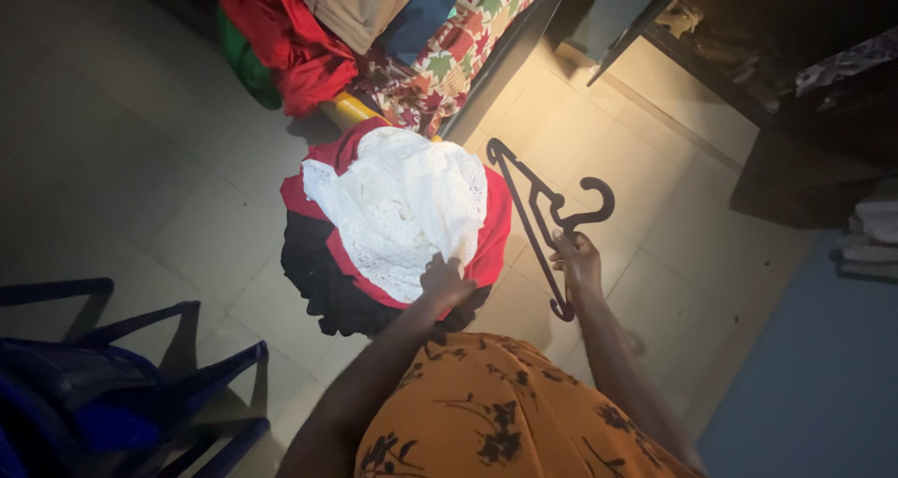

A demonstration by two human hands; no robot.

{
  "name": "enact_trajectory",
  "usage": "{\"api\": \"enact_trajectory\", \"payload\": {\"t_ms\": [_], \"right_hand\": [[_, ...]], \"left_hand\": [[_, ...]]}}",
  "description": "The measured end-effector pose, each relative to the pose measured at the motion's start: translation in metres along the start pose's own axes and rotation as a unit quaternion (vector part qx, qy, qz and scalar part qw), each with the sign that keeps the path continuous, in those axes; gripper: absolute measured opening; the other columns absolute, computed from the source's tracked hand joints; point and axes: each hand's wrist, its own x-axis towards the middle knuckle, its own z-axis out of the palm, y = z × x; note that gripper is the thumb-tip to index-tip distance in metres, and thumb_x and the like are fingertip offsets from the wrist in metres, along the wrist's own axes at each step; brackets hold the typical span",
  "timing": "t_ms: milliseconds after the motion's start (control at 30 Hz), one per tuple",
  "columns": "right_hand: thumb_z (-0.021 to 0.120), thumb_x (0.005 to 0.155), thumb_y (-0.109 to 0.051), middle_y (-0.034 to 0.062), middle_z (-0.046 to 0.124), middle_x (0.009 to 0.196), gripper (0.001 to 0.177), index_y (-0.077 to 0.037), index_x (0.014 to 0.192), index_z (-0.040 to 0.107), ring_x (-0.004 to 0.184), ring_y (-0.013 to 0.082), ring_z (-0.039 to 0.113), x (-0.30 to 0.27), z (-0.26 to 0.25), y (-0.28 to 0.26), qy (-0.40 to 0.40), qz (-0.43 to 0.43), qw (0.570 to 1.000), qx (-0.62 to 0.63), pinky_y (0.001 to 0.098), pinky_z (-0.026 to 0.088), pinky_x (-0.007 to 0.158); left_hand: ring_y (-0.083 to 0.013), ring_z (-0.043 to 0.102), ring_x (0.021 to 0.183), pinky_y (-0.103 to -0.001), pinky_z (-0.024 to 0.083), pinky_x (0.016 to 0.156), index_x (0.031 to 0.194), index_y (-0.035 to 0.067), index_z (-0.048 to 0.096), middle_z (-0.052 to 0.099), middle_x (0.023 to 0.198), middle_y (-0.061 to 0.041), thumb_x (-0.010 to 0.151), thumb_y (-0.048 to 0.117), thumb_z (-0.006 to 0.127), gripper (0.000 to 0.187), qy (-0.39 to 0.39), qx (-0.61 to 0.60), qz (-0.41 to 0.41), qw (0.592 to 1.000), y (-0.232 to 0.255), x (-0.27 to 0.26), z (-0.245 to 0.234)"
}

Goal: The person picks up a white cardigan from a pile of clothes, places it on a hanger, and buttons it up. The person then lifts the hanger with the cardigan and moves it towards a wardrobe.

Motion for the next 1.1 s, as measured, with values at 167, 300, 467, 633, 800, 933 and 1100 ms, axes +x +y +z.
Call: {"api": "enact_trajectory", "payload": {"t_ms": [167,300,467,633,800,933,1100], "right_hand": [[0.069,0.094,-0.035,0.0054,0.066,0.085,0.035,-0.001,0.103,0.066,0.074,0.0131,0.062,-0.003,-0.004,0.007,0.003,0.001,1.000,-0.015,0.0292,0.049,0.067],[0.070,0.094,-0.036,0.0062,0.066,0.086,0.036,-0.001,0.103,0.066,0.073,0.0134,0.062,-0.003,-0.007,0.015,0.009,-0.002,1.000,-0.017,0.0293,0.051,0.067],[0.070,0.093,-0.035,0.0053,0.068,0.089,0.035,-0.001,0.102,0.065,0.073,0.0128,0.061,0.005,-0.004,0.020,-0.001,-0.005,1.000,0.007,0.0283,0.050,0.066],[0.070,0.094,-0.035,0.0055,0.069,0.090,0.034,-0.002,0.101,0.065,0.073,0.0126,0.060,0.009,0.005,0.018,-0.018,-0.010,1.000,0.020,0.0287,0.050,0.068],[0.070,0.095,-0.034,0.0057,0.070,0.089,0.033,-0.002,0.101,0.065,0.073,0.0124,0.060,0.005,0.014,0.013,-0.034,-0.008,0.999,0.010,0.0291,0.050,0.069],[0.070,0.095,-0.034,0.0080,0.069,0.088,0.034,-0.001,0.101,0.066,0.073,0.0135,0.062,0.000,0.013,0.009,-0.031,-0.005,0.999,-0.014,0.0297,0.051,0.069],[0.069,0.094,-0.035,0.0074,0.070,0.088,0.036,0.000,0.102,0.066,0.074,0.0136,0.064,-0.010,0.004,0.012,-0.010,0.007,0.999,-0.042,0.0298,0.053,0.070]], "left_hand": [[-0.0281,0.068,0.105,-0.038,0.051,0.095,0.107,0.010,0.075,0.072,0.110,-0.015,0.082,0.020,0.074,0.026,0.151,-0.271,0.092,0.946,-0.048,0.017,0.014],[-0.0188,0.064,0.091,-0.032,0.050,0.085,0.101,0.004,0.071,0.071,0.097,-0.007,0.087,0.004,0.070,0.015,0.276,-0.485,0.036,0.829,-0.122,0.021,0.005],[-0.0169,0.063,0.085,-0.034,0.050,0.078,0.102,0.002,0.071,0.070,0.094,-0.008,0.094,0.013,0.068,0.013,0.359,-0.437,-0.101,0.818,-0.199,-0.022,0.001],[-0.0251,0.070,0.086,-0.037,0.055,0.080,0.101,0.003,0.073,0.073,0.095,-0.014,0.085,0.023,0.072,0.026,0.272,-0.312,-0.214,0.885,-0.208,-0.051,0.016],[-0.0384,0.059,0.119,-0.046,0.046,0.102,0.117,0.005,0.071,0.065,0.123,-0.023,0.085,0.037,0.075,0.045,0.257,-0.107,-0.258,0.925,-0.153,-0.053,-0.005],[-0.0409,0.052,0.126,-0.050,0.042,0.103,0.128,-0.003,0.060,0.051,0.140,-0.024,0.080,0.046,0.080,0.072,0.351,-0.058,-0.163,0.920,-0.082,-0.058,-0.052],[-0.0443,0.052,0.126,-0.055,0.043,0.099,0.134,-0.002,0.058,0.053,0.137,-0.024,0.059,0.046,0.087,0.093,0.312,0.045,-0.042,0.948,-0.047,-0.050,-0.066]]}}
